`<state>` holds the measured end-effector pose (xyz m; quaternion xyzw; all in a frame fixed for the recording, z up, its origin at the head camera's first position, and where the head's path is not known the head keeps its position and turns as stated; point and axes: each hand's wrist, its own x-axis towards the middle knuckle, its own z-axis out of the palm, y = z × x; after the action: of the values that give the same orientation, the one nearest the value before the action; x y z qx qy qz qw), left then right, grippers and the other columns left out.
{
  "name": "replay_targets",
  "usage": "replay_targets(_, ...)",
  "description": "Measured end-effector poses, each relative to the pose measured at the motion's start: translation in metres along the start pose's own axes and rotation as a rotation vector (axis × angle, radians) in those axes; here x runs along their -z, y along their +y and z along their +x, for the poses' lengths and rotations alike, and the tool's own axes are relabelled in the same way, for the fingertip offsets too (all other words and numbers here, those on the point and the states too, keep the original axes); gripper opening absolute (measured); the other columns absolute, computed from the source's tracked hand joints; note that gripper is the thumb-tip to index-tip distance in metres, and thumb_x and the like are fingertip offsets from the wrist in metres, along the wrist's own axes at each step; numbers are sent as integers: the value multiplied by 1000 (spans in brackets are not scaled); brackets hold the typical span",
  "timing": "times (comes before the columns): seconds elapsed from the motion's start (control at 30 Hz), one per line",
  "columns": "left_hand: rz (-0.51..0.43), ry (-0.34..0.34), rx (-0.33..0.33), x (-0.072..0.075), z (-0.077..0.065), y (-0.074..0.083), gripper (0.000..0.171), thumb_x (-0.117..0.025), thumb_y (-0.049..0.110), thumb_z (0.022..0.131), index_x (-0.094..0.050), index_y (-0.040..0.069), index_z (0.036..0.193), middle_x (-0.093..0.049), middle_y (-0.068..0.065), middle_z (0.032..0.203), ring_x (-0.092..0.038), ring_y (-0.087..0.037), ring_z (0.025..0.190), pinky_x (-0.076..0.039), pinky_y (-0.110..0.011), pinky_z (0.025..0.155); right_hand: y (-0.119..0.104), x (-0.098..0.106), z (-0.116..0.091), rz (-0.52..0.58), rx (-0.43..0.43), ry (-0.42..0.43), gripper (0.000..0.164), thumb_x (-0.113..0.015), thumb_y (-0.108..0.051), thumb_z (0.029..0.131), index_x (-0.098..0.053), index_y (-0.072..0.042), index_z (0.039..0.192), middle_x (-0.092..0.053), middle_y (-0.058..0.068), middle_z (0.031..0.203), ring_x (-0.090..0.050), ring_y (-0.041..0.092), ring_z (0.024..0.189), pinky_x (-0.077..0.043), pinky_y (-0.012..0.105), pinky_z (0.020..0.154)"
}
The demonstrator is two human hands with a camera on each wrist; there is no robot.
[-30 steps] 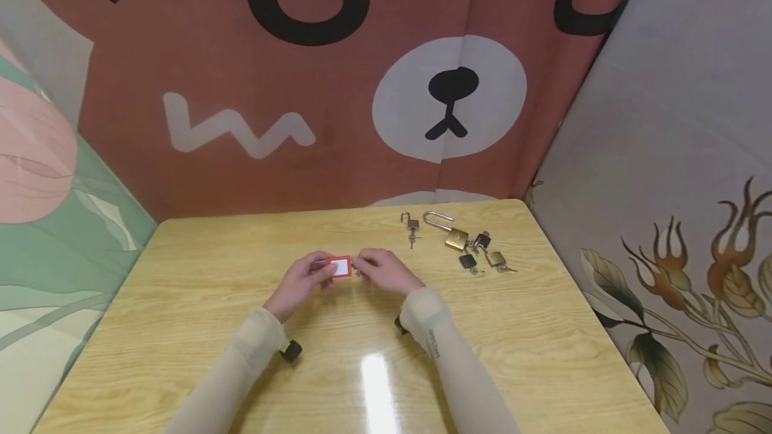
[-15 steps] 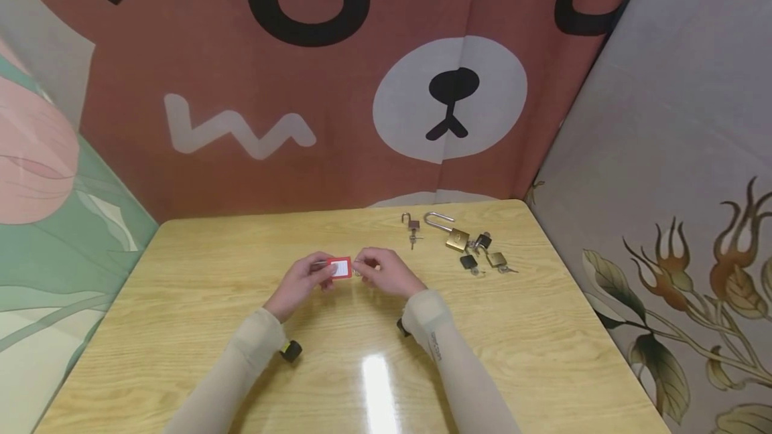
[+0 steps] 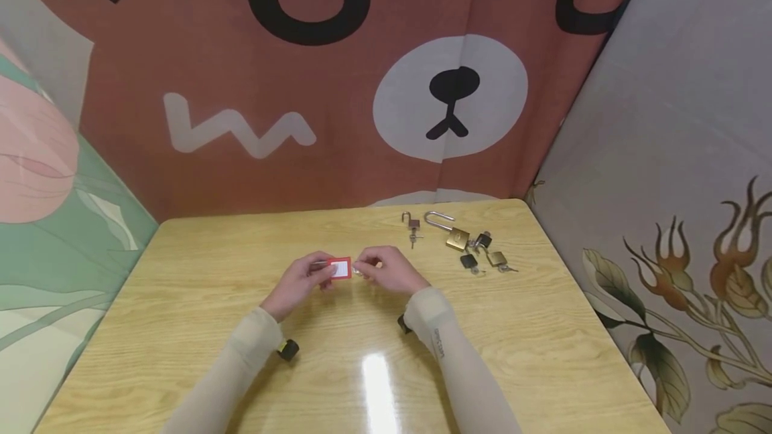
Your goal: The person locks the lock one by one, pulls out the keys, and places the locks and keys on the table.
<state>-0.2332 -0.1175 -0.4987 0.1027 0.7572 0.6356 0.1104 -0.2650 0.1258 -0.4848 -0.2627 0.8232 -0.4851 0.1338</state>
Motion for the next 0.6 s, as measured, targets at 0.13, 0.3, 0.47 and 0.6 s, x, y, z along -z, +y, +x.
replay_targets(0.13,6,-1,-9,1,-1,1,26,-66,16,103,-64,2,126,-72,-14,107,-66,-19,78,-58,-52,79,0,2,1,-5,0,8,24,-64,-29,105,-74,-7,100,-70,13,90,-69,35,89,-62,52,74)
replay_targets(0.3,-16,-23,-14,0,-1,5,27,-64,16,104,-63,1,126,-72,-15,109,-65,-17,78,-56,-57,82,0,3,1,27,-16,25,21,-66,-26,104,-74,-7,99,-70,10,91,-70,28,87,-63,52,76)
replay_targets(0.47,-9,-46,-5,2,-2,4,26,-64,20,104,-63,5,126,-71,-21,111,-65,-24,82,-54,-61,87,0,2,1,69,-20,12,26,-66,-25,104,-73,0,102,-71,19,94,-71,36,88,-62,57,77)
replay_targets(0.6,-7,-47,0,9,-5,-1,31,-63,23,105,-61,4,129,-70,-19,112,-66,-23,85,-57,-52,87,4,6,-3,85,-9,25,23,-65,-25,104,-73,-4,101,-71,24,94,-72,37,86,-62,56,77)
